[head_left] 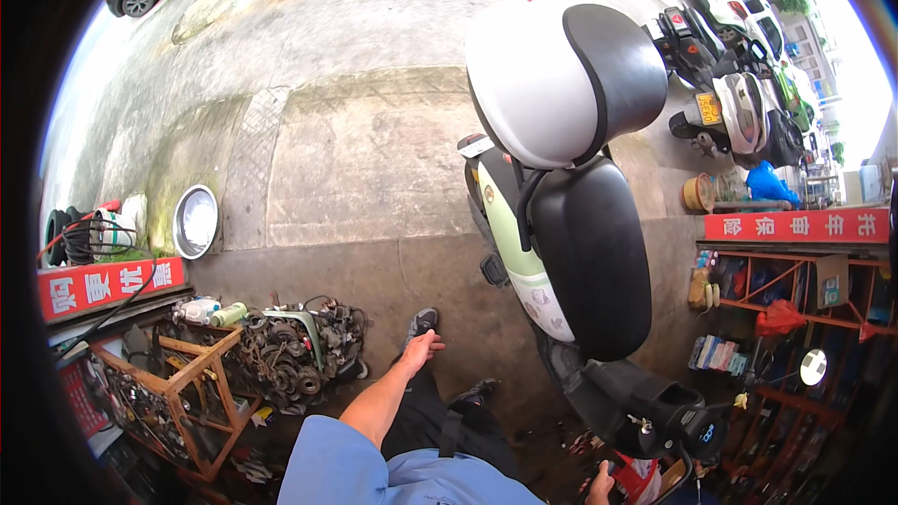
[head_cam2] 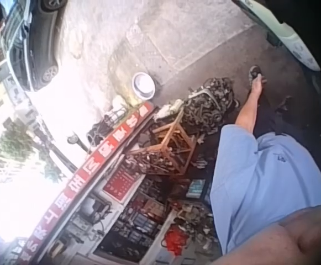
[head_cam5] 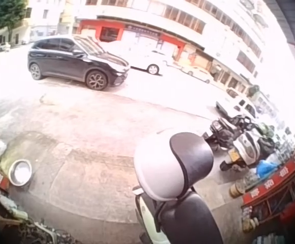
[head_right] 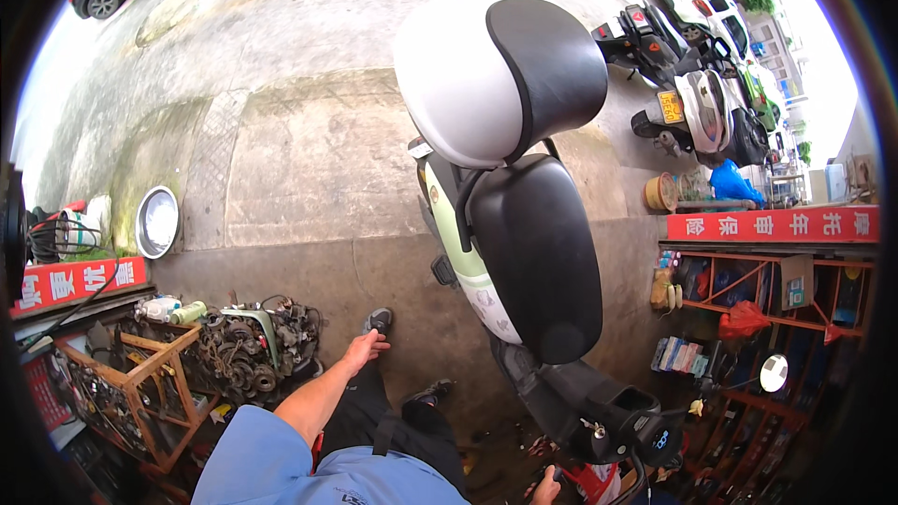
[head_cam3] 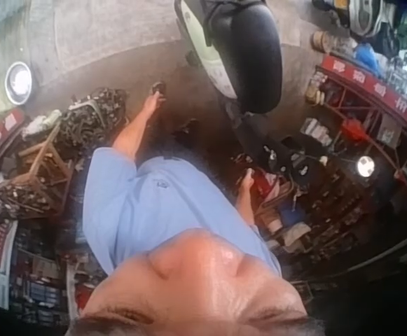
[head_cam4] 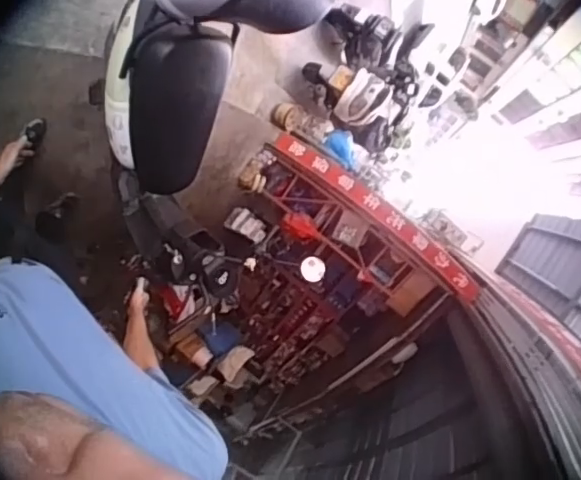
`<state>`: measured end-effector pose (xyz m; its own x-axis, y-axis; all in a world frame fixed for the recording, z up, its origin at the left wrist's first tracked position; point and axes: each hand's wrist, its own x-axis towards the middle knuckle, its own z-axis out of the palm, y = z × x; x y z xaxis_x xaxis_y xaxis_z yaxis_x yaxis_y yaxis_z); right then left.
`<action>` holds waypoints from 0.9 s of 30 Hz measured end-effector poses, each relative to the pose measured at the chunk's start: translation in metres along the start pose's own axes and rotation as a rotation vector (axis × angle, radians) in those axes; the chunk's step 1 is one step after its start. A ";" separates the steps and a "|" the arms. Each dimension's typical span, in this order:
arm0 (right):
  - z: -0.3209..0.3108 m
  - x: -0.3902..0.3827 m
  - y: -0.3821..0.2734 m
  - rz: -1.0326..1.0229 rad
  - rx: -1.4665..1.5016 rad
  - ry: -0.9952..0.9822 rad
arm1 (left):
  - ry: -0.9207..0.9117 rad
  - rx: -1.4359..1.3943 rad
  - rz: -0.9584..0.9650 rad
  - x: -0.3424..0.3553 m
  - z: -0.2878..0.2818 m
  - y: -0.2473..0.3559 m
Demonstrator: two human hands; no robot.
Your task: Repairing and connecting wiring on a motorcycle dashboard and handle.
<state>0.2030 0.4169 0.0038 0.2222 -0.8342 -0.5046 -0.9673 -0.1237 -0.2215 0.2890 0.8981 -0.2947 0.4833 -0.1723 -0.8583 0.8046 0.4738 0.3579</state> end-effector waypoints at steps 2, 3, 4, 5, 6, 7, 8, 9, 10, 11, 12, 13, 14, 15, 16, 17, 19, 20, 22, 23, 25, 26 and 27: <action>0.001 0.007 0.006 -0.001 -0.021 0.015 | 0.002 0.012 0.008 -0.002 -0.001 0.000; 0.003 0.002 -0.001 0.037 -0.048 0.023 | 0.019 0.012 0.014 -0.004 -0.003 -0.002; 0.006 -0.001 -0.005 0.074 -0.077 0.030 | 0.037 0.011 0.022 -0.006 -0.006 -0.004; 0.006 0.004 0.001 0.077 -0.067 0.032 | 0.030 0.019 0.025 -0.007 -0.004 -0.003; 0.007 0.009 0.010 0.045 -0.006 0.049 | 0.018 0.030 0.017 -0.004 0.000 -0.002; 0.006 0.015 0.018 0.013 0.055 0.066 | 0.007 0.042 0.008 -0.002 0.004 -0.001; 0.007 0.018 0.021 0.013 0.056 0.059 | 0.013 0.044 0.011 -0.005 0.002 -0.002; 0.008 0.021 0.025 0.026 0.059 0.054 | 0.022 0.045 0.009 -0.009 0.001 -0.003; 0.009 0.023 0.030 0.040 0.062 0.050 | 0.029 0.046 0.006 -0.012 0.000 -0.005; 0.010 0.026 0.033 0.043 0.068 0.049 | 0.027 0.052 0.008 -0.014 0.002 -0.003; 0.009 0.028 0.037 0.057 0.080 0.060 | 0.025 0.062 0.005 -0.015 0.005 -0.001; 0.008 0.029 0.044 0.074 0.093 0.074 | 0.018 0.074 -0.001 -0.015 0.008 0.000; 0.010 0.028 0.046 0.082 0.104 0.075 | 0.013 0.087 0.000 -0.015 0.008 0.002; 0.010 0.024 0.044 0.066 0.105 0.063 | 0.009 0.075 0.003 -0.015 0.007 0.001; 0.011 0.020 0.042 0.054 0.109 0.056 | -0.001 0.068 0.004 -0.013 0.007 0.001; 0.009 0.008 0.035 0.031 0.109 0.034 | -0.003 0.092 0.005 -0.012 0.010 -0.003; 0.012 0.004 0.023 0.063 0.096 0.072 | -0.021 0.129 -0.003 -0.009 0.012 0.004; 0.015 -0.003 0.012 0.061 0.089 0.098 | -0.041 0.155 0.025 -0.013 0.013 0.008; 0.014 -0.008 0.003 0.048 0.102 0.079 | -0.034 0.136 0.010 -0.015 0.005 0.010; 0.018 -0.001 0.004 0.077 0.093 0.118 | -0.069 0.145 -0.007 -0.017 0.000 0.013; 0.017 -0.004 0.003 0.063 0.085 0.103 | -0.068 0.156 0.002 -0.013 -0.011 0.005; 0.015 0.001 0.013 0.077 0.093 0.125 | -0.089 0.151 -0.018 -0.009 -0.012 0.005; 0.013 0.005 0.021 0.089 0.098 0.147 | -0.125 0.185 -0.022 -0.008 -0.004 0.007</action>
<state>0.1850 0.4176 -0.0145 0.1090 -0.9100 -0.4001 -0.9643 0.0009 -0.2648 0.2898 0.9059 -0.2869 0.4948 -0.2914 -0.8187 0.8593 0.3041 0.4112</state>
